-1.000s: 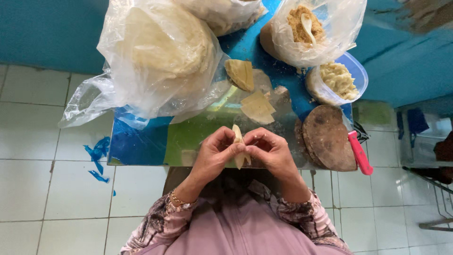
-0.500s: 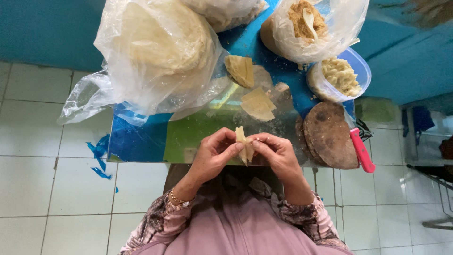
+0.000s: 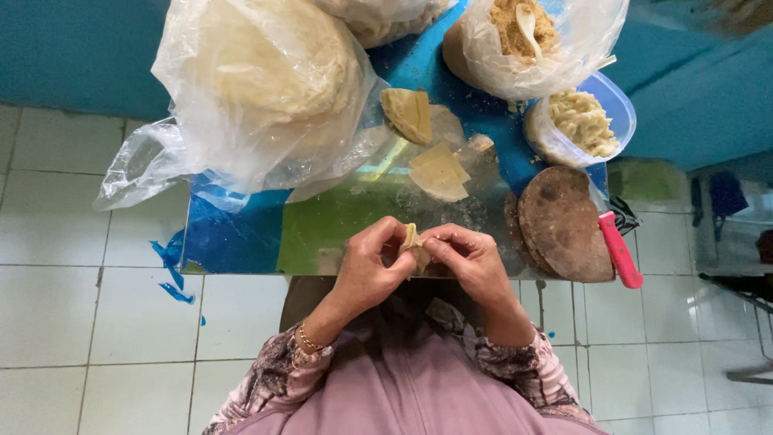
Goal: The person folds small square dough pieces by hand into triangular shapes, pinching the edges closed, and places each folded piece on the table next to a growing row of finished pieces. They occasionally reach into a plastic bag of dough squares and a container of filling while working through the pieces one at a time.
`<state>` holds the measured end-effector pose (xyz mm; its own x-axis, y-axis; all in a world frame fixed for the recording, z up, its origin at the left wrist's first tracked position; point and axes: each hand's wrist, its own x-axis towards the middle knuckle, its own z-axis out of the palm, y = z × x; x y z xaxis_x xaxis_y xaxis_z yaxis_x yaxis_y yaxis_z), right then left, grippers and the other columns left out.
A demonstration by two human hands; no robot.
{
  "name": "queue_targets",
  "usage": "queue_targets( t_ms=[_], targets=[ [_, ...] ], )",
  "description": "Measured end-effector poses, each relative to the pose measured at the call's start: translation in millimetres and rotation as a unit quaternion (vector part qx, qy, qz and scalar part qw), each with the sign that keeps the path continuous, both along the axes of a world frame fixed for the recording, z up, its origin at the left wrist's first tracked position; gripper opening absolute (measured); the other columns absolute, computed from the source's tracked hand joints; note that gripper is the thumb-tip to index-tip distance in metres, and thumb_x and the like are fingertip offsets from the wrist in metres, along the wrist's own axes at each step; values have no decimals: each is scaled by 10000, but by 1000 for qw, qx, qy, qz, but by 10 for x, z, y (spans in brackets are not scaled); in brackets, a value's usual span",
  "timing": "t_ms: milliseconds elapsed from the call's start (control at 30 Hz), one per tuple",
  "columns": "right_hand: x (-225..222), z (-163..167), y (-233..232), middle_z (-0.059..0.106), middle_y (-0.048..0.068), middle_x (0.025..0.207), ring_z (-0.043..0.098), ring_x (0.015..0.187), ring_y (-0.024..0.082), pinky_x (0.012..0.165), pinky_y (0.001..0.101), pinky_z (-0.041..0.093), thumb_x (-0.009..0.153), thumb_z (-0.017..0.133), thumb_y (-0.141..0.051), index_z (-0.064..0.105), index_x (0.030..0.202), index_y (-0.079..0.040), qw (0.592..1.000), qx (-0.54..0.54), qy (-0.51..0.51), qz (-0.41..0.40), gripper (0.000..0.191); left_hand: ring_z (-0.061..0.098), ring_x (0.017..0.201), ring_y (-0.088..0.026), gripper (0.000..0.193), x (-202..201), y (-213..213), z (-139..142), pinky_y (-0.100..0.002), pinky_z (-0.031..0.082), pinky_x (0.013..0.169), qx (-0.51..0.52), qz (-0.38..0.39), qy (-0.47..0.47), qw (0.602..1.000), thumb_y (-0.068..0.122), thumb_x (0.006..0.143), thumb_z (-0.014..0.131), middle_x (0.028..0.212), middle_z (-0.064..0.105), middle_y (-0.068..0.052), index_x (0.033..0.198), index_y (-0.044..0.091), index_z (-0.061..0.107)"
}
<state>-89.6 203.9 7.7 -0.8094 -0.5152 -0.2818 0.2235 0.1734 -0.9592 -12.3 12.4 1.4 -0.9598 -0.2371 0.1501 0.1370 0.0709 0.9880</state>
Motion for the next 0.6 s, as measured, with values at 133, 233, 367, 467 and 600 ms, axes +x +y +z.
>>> queue_targets(
  t_ms=[133,233,367,467,600],
  targets=[
    [-22,-23,13,725,17,885,640,771,76,693,237,516,978,677,-82,747,1074,11,999,-38,-21,-10,151,688,831,-102,128,9,-49,13,-260,605,723,34,-14,28,999,2,847,668,924,619,-57,959,-4,606],
    [-4,-52,7,719,17,910,647,792,71,710,237,531,976,682,-86,735,1088,6,999,-38,-14,3,155,701,873,-99,142,0,-59,34,-263,619,744,69,-27,10,997,5,847,653,955,635,-56,981,-7,607],
    [53,-96,-14,713,13,951,648,825,64,719,235,536,981,678,-124,712,1096,-13,999,-26,27,7,164,680,813,-95,193,16,-52,7,-259,594,690,20,-8,18,1000,60,848,770,901,635,-41,935,-9,612],
    [44,-110,-1,709,40,946,654,829,93,727,255,536,1010,657,-114,694,1095,-2,999,-34,1,-7,145,666,790,-72,138,1,-30,-78,-243,572,682,48,3,-20,999,52,867,719,860,657,-11,939,3,611],
    [-87,-81,71,729,89,1022,724,916,181,835,337,592,1016,605,-59,620,1093,-14,956,-245,-153,-58,90,637,840,-56,124,9,-107,-235,-234,537,739,227,-41,-30,973,58,921,711,908,667,9,990,33,612]
  ],
)
